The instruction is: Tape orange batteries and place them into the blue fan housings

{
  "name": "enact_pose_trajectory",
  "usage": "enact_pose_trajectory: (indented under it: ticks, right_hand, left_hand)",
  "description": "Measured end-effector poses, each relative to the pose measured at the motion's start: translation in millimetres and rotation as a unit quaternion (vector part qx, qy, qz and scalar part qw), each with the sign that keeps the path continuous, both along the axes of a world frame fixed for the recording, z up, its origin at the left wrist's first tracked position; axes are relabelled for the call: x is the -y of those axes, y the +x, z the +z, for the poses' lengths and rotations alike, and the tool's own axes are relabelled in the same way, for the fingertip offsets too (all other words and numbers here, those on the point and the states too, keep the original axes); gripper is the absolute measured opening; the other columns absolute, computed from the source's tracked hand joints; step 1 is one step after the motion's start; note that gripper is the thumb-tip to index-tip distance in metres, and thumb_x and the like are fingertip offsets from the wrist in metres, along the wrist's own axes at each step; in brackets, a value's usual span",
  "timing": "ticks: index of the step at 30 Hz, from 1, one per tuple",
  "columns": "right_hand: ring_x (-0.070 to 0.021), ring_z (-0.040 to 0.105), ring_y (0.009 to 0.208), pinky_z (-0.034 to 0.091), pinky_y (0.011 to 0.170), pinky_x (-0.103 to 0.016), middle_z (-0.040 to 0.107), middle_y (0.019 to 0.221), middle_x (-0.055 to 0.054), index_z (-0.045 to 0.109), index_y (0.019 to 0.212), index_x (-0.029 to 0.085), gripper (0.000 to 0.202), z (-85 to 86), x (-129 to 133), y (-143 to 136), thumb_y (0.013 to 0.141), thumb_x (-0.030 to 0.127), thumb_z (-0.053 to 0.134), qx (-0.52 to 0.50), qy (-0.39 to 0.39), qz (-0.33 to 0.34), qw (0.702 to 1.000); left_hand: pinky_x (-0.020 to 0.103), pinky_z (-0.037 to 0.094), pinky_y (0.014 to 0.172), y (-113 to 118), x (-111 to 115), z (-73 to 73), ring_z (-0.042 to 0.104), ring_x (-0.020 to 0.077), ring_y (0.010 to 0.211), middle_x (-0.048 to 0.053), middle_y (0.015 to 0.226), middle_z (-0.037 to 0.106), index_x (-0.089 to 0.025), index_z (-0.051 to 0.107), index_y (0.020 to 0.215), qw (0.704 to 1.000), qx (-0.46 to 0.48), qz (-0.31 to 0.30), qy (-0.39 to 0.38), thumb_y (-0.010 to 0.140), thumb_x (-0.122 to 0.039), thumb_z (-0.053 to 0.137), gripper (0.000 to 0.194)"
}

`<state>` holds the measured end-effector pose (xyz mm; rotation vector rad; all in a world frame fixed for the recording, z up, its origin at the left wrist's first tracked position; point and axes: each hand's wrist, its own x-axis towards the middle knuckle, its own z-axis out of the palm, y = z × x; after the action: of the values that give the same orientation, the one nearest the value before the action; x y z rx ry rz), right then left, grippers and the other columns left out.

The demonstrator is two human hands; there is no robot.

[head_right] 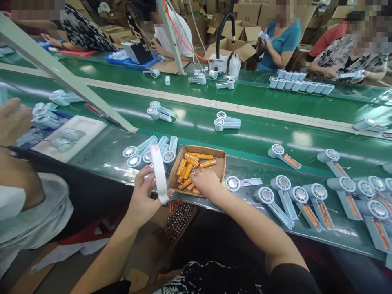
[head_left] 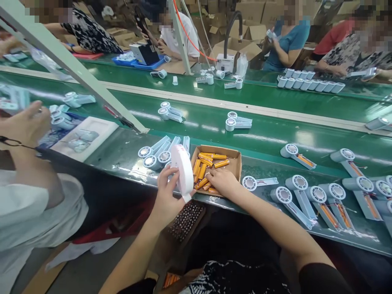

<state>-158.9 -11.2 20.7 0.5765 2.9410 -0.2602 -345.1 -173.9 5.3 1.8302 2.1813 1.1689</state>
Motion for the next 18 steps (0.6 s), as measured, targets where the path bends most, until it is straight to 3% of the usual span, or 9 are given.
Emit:
enact_pose_trajectory:
  ticks: [2,6,9,11,13,15,18]
  right_hand:
    - [-0.0294,0.068,0.115,0.053,0.095,-0.038,0.072,0.121,-0.016,0.069,0.121,0.013,0.023,-1.2,-2.0,3.4,0.105,0.016,0.053,0.003,0.002,-0.002,1.0]
    - [-0.031,0.067,0.114,0.052,0.101,-0.044,0.071,0.118,-0.018,0.069,0.119,0.013,0.026,10.6,-10.4,43.9,0.102,0.009,0.05,-0.035,0.0,-0.091,0.995]
    - [-0.0278,0.066,0.118,0.053,0.103,-0.042,0.068,0.125,-0.016,0.067,0.126,0.016,0.029,21.0,-14.3,80.9,0.101,0.012,0.053,-0.208,-0.098,-0.146,0.962]
    - [-0.0255,0.067,0.116,0.056,0.1,-0.041,0.068,0.124,-0.012,0.066,0.128,0.021,0.027,23.1,-7.7,98.2,0.102,0.025,0.059,-0.379,-0.214,-0.189,0.88]
    - [-0.0232,0.072,0.104,0.061,0.091,-0.039,0.07,0.119,-0.008,0.066,0.126,0.025,0.032,22.2,6.3,107.3,0.098,0.039,0.069,-0.498,-0.356,-0.23,0.757]
    - [-0.0205,0.075,0.087,0.064,0.079,-0.037,0.072,0.112,-0.005,0.065,0.126,0.027,0.045,20.7,23.3,109.6,0.088,0.045,0.082,-0.532,-0.494,-0.249,0.641]
    - [-0.0204,0.075,0.081,0.065,0.077,-0.039,0.075,0.1,-0.002,0.067,0.123,0.028,0.053,21.4,41.8,108.0,0.079,0.044,0.091,-0.535,-0.605,-0.252,0.533]
  left_hand:
    - [0.057,0.055,0.111,2.5,3.3,1.3,0.037,0.0372,0.151,0.013,0.141,0.047,-0.03,0.053,0.139,1.0,-0.007,-0.016,0.001,0.092,-0.036,0.074,0.051]
    - [0.059,0.052,0.113,6.0,8.3,-0.4,0.04,0.0368,0.149,0.013,0.14,0.049,-0.031,0.053,0.14,0.999,-0.013,-0.029,-0.013,0.092,-0.032,0.073,0.053]
    - [0.061,0.045,0.118,12.2,5.8,-3.8,0.042,0.0371,0.146,0.013,0.138,0.052,-0.03,0.052,0.142,0.998,-0.05,-0.036,0.002,0.091,-0.032,0.073,0.055]
    - [0.063,0.043,0.119,18.6,1.6,-5.2,0.041,0.0381,0.145,0.013,0.137,0.054,-0.029,0.051,0.145,0.994,-0.089,-0.052,0.025,0.091,-0.026,0.072,0.057]
    - [0.062,0.046,0.116,25.8,-3.4,-5.1,0.038,0.0391,0.145,0.014,0.136,0.055,-0.028,0.05,0.148,0.988,-0.125,-0.078,0.04,0.089,-0.017,0.07,0.063]
    - [0.059,0.049,0.113,32.0,-8.1,-3.5,0.036,0.0395,0.145,0.015,0.135,0.056,-0.027,0.047,0.151,0.983,-0.151,-0.099,0.044,0.088,-0.011,0.067,0.068]
    - [0.059,0.05,0.112,37.9,-13.8,0.6,0.035,0.0402,0.145,0.015,0.134,0.057,-0.026,0.044,0.154,0.976,-0.18,-0.112,0.045,0.088,-0.007,0.064,0.071]
